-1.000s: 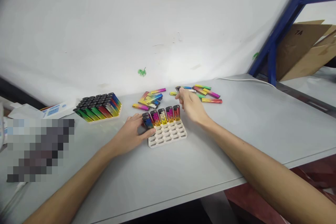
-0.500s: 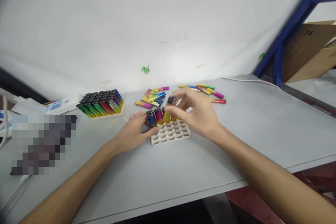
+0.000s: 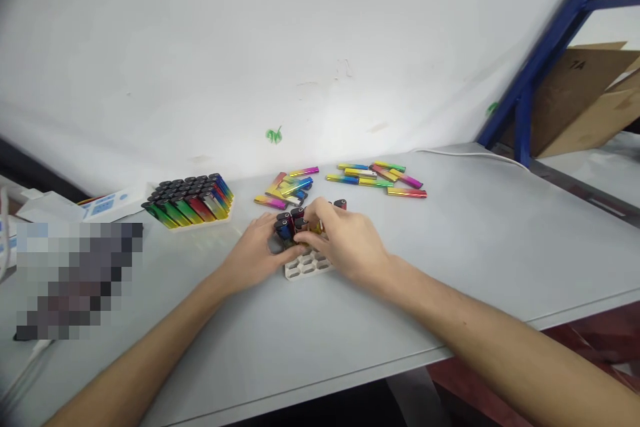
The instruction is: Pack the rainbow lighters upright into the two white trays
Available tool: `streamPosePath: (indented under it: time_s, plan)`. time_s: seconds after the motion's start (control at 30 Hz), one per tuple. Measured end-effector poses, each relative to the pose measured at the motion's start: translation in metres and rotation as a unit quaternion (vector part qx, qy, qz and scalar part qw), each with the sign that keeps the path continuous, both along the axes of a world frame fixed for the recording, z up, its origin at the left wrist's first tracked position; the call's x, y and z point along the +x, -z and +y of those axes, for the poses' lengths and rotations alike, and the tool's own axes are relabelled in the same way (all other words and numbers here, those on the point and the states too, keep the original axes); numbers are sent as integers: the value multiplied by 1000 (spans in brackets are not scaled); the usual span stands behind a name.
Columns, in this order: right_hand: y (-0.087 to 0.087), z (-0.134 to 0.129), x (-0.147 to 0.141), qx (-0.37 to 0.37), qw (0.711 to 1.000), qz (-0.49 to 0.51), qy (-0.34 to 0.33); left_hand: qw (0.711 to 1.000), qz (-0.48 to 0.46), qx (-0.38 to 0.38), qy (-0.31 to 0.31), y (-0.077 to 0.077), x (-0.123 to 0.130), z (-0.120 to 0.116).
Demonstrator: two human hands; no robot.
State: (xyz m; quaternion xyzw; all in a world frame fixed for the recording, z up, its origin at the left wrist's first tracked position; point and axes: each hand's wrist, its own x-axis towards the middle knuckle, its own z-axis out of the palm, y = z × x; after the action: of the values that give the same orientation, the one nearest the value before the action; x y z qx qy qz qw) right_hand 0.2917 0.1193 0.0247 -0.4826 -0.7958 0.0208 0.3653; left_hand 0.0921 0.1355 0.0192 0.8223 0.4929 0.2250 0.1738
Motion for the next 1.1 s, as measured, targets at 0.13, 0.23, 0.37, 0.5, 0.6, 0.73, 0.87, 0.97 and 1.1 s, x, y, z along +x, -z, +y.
streamPosePath:
  time_s: [0.13, 0.23, 0.37, 0.5, 0.6, 0.73, 0.87, 0.97, 1.1]
  plan:
    - [-6, 1, 4, 47, 997, -5, -66, 1000, -28, 6, -13, 3, 2, 4]
    - [-14, 11, 18, 95, 992, 27, -72, 999, -17, 18, -25, 4, 1, 5]
    - [-16, 45, 48, 60, 990, 19, 126, 999, 0, 19, -31, 3, -1, 5]
    - [0, 75, 78, -44, 953, -125, 271, 999, 7, 16, -36, -1, -7, 5]
    - [9, 82, 87, -102, 934, -194, 282, 999, 10, 4, -48, -4, -11, 4]
    - [10, 80, 85, -121, 934, -216, 258, 998, 22, -20, -57, -8, -15, 3]
    - [7, 77, 83, -139, 937, -214, 239, 998, 20, -26, -51, -7, -17, 3]
    - [8, 78, 84, -153, 936, -214, 234, 998, 18, -24, -50, -7, -16, 4]
    - [6, 80, 85, -140, 949, -169, 228, 999, 20, -22, -35, -7, -15, 4]
